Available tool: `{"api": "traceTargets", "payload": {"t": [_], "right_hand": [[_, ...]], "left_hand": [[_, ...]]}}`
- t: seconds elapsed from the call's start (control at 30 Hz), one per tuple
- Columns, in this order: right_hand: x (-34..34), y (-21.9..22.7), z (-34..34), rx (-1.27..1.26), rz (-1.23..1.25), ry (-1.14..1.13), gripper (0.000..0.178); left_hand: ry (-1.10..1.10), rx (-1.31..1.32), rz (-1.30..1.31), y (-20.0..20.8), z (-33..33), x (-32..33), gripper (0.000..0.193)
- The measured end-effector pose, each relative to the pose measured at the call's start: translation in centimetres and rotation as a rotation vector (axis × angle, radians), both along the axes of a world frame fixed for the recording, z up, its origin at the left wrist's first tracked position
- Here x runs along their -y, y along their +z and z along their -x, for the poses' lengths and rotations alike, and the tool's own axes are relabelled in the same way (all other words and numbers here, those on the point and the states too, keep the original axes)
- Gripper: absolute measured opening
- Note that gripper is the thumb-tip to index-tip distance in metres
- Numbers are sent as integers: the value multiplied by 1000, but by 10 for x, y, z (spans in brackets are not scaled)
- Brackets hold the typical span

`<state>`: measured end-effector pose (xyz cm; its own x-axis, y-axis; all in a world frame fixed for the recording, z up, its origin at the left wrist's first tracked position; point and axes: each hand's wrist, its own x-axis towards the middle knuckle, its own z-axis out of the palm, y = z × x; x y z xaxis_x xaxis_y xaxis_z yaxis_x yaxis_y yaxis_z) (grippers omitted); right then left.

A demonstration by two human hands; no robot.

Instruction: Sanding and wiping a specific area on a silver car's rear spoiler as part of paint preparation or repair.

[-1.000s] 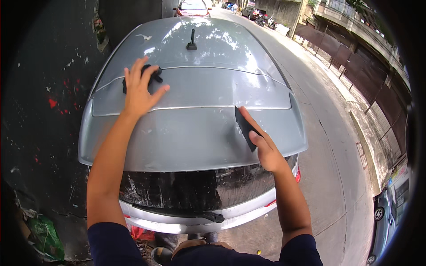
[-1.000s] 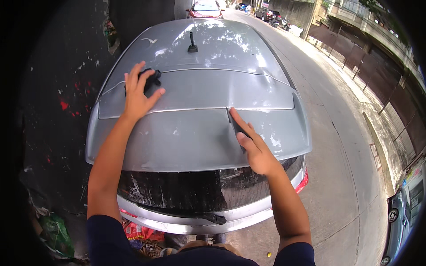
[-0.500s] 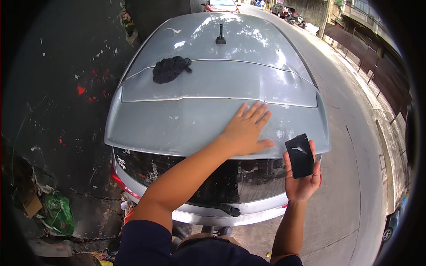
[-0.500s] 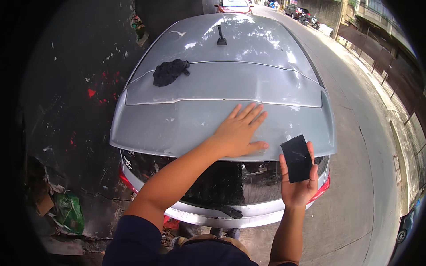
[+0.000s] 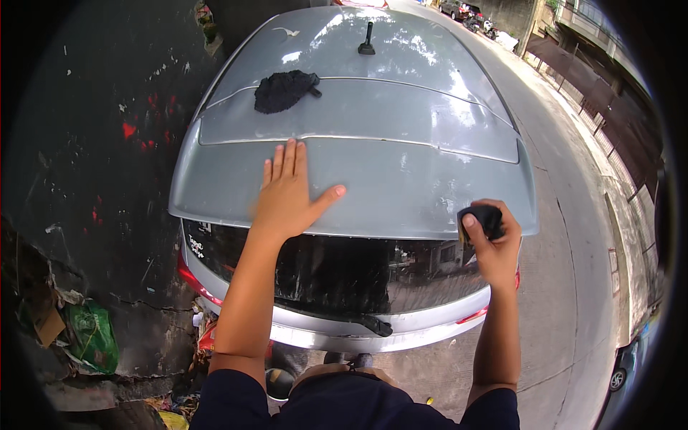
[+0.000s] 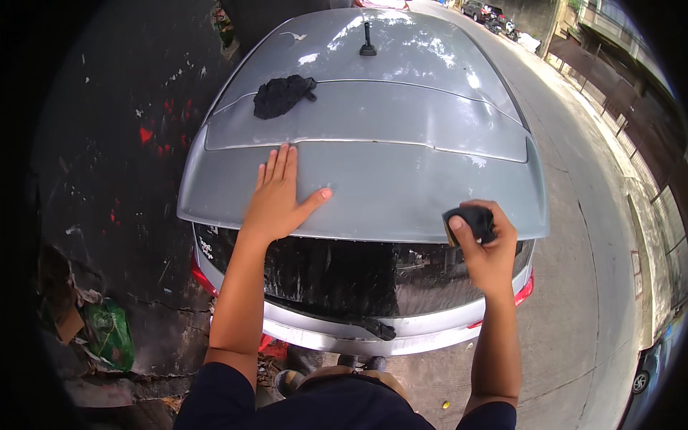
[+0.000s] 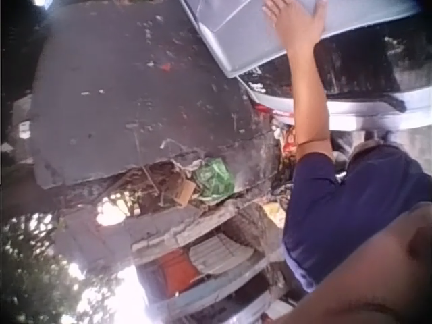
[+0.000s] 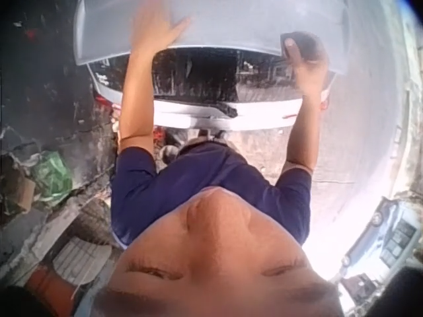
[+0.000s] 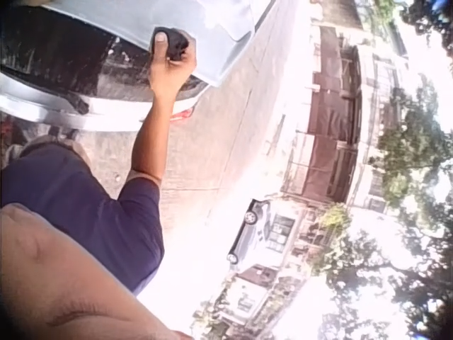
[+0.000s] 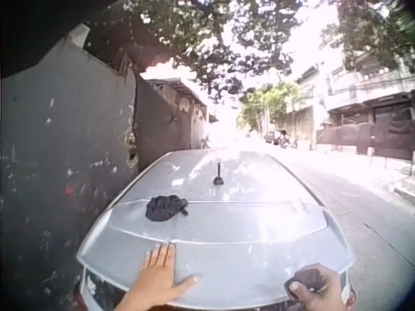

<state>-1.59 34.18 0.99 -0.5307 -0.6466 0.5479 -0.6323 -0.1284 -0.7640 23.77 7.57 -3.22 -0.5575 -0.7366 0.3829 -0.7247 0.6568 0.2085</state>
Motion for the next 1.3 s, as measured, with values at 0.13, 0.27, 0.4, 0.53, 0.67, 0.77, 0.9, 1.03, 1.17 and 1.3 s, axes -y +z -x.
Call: {"api": "traceTargets", "payload": {"t": [0.13, 0.27, 0.4, 0.53, 0.67, 0.77, 0.9, 1.03, 1.17, 1.3], "right_hand": [[76, 22, 34, -248, -182, -51, 27], [143, 27, 42, -604, -311, -40, 29], [225, 31, -8, -717, -272, 269, 29], [281, 29, -39, -784, -187, 456, 22], [222, 54, 13, -817, -377, 392, 17], [201, 62, 37, -683, -488, 371, 15], [254, 58, -4, -864, -347, 485, 14], [237, 55, 10, -894, -316, 503, 12], [215, 53, 27, -827, -379, 407, 12], [263, 55, -2, -933, -248, 564, 14]], "left_hand": [[-427, -111, 85, 7, 27, 10, 100], [-394, -106, 148, 19, 9, 50, 89], [-78, -364, 277, 44, 4, 145, 89], [123, -588, -10, 53, 35, 204, 99], [234, -492, -86, 47, 34, 210, 107], [260, -484, -51, 50, 50, 203, 105], [238, -465, -32, 50, 50, 206, 107], [199, -434, -54, 45, 39, 214, 115], [239, -418, -26, 49, 49, 202, 116], [242, -464, 22, 44, 52, 213, 106]]}}
